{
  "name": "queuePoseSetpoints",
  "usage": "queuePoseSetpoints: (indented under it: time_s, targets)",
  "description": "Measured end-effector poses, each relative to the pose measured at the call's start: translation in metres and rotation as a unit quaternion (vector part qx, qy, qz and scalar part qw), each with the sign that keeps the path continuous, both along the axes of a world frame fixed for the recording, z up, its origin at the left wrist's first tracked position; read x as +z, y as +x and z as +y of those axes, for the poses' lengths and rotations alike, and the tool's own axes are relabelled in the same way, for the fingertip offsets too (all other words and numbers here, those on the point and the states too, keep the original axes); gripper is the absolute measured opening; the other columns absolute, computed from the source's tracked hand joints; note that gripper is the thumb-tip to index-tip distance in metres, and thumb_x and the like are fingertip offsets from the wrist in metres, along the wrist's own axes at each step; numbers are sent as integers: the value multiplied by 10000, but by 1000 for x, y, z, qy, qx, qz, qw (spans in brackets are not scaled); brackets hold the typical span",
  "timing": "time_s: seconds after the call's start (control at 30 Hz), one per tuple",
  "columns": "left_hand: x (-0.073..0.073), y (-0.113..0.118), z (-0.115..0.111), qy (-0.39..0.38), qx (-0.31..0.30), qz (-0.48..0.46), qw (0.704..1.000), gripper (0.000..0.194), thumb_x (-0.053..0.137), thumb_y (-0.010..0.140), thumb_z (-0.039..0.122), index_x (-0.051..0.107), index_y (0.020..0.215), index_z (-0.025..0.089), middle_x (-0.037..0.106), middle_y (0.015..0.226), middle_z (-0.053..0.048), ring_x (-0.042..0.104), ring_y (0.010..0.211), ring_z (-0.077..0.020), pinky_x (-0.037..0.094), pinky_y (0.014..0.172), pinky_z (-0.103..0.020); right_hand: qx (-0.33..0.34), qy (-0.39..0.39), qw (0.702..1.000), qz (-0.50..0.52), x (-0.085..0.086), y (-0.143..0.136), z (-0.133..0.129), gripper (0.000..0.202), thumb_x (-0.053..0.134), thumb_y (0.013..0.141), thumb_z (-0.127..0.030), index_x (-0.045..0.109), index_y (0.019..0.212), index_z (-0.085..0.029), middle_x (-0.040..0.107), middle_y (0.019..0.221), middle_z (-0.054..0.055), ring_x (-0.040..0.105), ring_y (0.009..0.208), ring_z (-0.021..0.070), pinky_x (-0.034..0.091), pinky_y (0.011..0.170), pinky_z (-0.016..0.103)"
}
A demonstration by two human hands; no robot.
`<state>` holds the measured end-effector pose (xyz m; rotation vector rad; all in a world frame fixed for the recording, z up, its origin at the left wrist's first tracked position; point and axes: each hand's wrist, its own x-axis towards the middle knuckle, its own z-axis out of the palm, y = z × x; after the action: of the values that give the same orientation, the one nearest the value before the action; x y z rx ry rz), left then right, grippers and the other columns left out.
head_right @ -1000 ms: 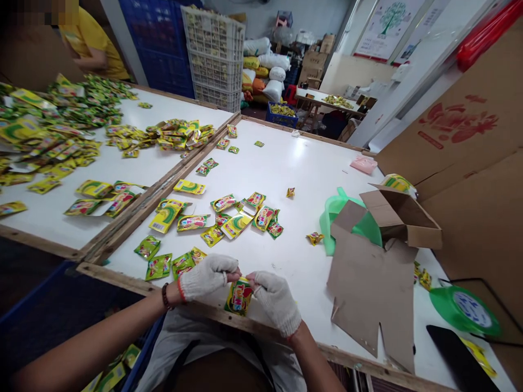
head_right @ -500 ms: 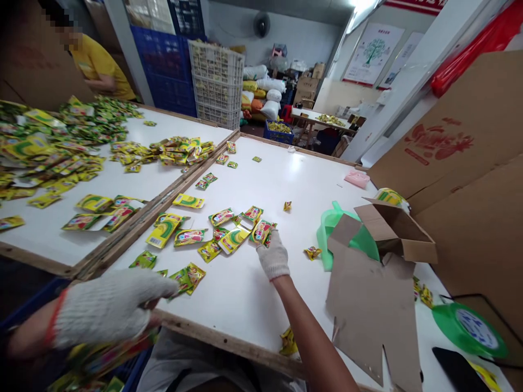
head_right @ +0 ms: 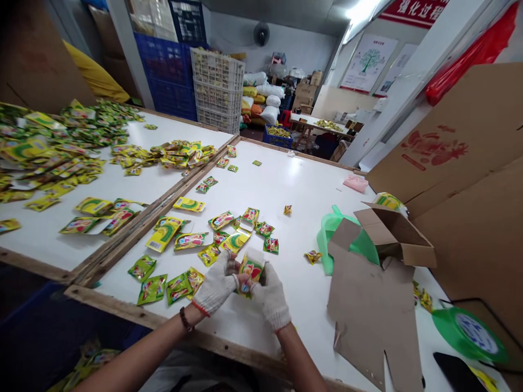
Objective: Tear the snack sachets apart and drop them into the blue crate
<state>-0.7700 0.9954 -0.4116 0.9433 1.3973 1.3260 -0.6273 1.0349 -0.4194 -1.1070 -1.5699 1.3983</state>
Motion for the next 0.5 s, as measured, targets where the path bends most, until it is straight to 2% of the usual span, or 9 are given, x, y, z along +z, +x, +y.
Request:
queuePoseSetpoints:
  time_s: [0.07, 0.17, 0.23, 0.3, 0.4, 0.5]
  targets:
    - [-5, 7, -7, -29, -58, -30, 997, 331, 629, 700, 246, 422, 951, 187, 598, 789, -7, 610, 700, -151, 496, 612, -250, 12, -22, 1000, -11, -3, 9, -23, 344, 599, 688, -218, 529, 1023, -185, 664, 1004, 76, 627, 881, 221, 527, 773, 354]
    - [-8, 8, -21, -44, -104, -62, 992, 233, 587, 731, 233, 426, 893, 186, 614, 765, -5, 620, 696, -154, 505, 605, -252, -27, -62, 998, -7, -4, 15, -45, 426, 589, 721, -243, 452, 1121, -188, 671, 969, 82, 638, 852, 220, 532, 758, 364]
    - [-9, 6, -29, -50, -112, -88, 989, 260, 576, 739, 226, 415, 940, 191, 626, 794, -14, 626, 711, -160, 515, 618, -268, -50, -90, 994, 32, -5, 15, -54, 482, 581, 747, -269, 374, 1176, -193, 669, 967, 89, 646, 835, 217, 542, 728, 363]
    - [-10, 2, -36, -55, -116, -110, 986, 351, 573, 735, 210, 380, 1028, 205, 635, 840, -23, 632, 725, -165, 521, 633, -286, -44, -98, 993, 54, -7, 15, -59, 467, 576, 767, -293, 375, 1178, -198, 663, 994, 96, 647, 844, 215, 545, 731, 365]
    - [-9, -5, -43, -42, -125, -71, 989, 384, 580, 724, 192, 415, 1070, 196, 635, 910, -35, 622, 796, -166, 509, 711, -293, -16, -93, 995, 38, -11, 17, -63, 434, 585, 765, -311, 459, 1162, -191, 654, 1050, 97, 635, 894, 217, 530, 792, 381]
    - [-5, -12, -45, -15, -159, 8, 987, 244, 576, 727, 196, 532, 965, 160, 630, 917, -36, 589, 839, -161, 472, 767, -270, -16, -64, 997, -29, -11, 22, -61, 365, 627, 711, -316, 585, 1047, -181, 665, 1032, 81, 617, 935, 236, 507, 837, 393]
